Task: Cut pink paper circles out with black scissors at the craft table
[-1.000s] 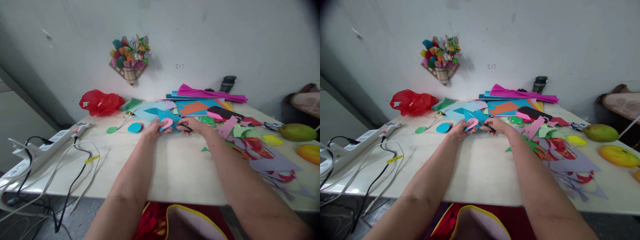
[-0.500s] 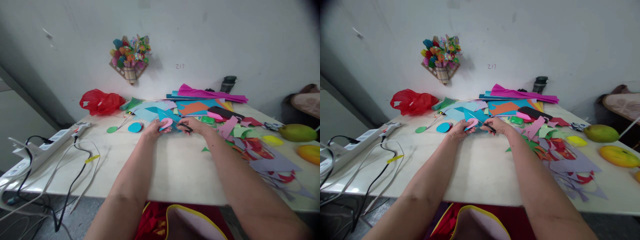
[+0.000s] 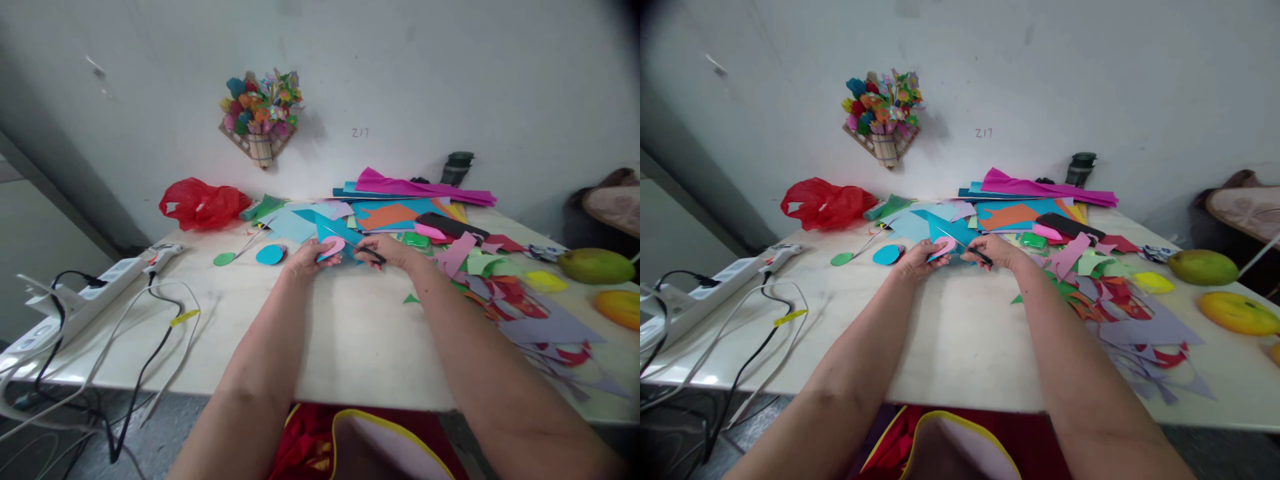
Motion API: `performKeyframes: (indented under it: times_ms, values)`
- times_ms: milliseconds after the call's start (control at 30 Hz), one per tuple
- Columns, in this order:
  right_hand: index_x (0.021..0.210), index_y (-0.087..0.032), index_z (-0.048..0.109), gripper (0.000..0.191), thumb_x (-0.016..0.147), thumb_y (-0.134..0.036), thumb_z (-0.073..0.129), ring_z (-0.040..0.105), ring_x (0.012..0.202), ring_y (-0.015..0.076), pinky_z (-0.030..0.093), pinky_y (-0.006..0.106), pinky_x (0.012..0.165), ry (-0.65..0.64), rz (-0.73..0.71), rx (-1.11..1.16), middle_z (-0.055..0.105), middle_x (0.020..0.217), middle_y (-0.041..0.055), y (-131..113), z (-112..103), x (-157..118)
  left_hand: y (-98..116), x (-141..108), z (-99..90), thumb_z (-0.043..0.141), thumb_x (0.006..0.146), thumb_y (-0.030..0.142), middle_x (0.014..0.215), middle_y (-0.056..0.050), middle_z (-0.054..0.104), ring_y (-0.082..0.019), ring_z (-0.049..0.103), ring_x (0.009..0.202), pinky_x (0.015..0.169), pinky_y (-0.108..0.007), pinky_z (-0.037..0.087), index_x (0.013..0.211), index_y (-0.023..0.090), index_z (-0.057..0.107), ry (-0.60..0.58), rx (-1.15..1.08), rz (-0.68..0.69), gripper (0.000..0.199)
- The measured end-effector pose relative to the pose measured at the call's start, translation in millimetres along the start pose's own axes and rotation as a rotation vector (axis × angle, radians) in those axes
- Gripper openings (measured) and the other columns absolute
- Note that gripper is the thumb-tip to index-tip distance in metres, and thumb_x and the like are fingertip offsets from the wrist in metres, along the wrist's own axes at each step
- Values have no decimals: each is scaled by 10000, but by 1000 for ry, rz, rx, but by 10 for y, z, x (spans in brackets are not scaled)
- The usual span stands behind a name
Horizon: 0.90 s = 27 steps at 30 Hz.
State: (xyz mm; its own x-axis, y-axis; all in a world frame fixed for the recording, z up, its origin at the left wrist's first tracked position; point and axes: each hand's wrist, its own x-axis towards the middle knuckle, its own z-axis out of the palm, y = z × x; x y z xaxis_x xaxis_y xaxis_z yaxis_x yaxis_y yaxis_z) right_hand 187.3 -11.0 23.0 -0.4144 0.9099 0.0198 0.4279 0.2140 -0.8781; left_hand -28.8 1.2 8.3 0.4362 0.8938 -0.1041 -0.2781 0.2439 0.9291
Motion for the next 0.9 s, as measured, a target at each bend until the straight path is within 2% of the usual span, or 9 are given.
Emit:
performKeyframes:
  times_ms: [233, 733, 900]
  values:
    - [839, -139, 673, 386, 612, -437, 768, 449, 379, 71, 378, 199, 355, -19, 7, -14, 539, 499, -30, -1, -16, -12, 8, 4, -33, 561, 826, 124, 569, -101, 651, -125, 611, 462, 444, -174, 476, 730, 54, 607, 7, 25, -23, 127]
    - [851, -139, 717, 408, 600, -457, 770, 422, 384, 62, 365, 206, 383, -53, 17, -70, 518, 479, -38, -111, -37, -93, 3, 14, -89, 637, 789, 146, 555, -76, 641, -112, 599, 460, 450, -169, 470, 735, 62, 628, -3, 35, -51, 100]
    - [873, -142, 723, 427, 600, -467, 766, 422, 386, 66, 362, 216, 396, -64, 28, -93, 518, 480, -39, -114, -52, -98, 22, -12, -84, 601, 804, 123, 544, -80, 639, -118, 602, 453, 445, -171, 469, 738, 58, 637, -7, 43, -68, 99]
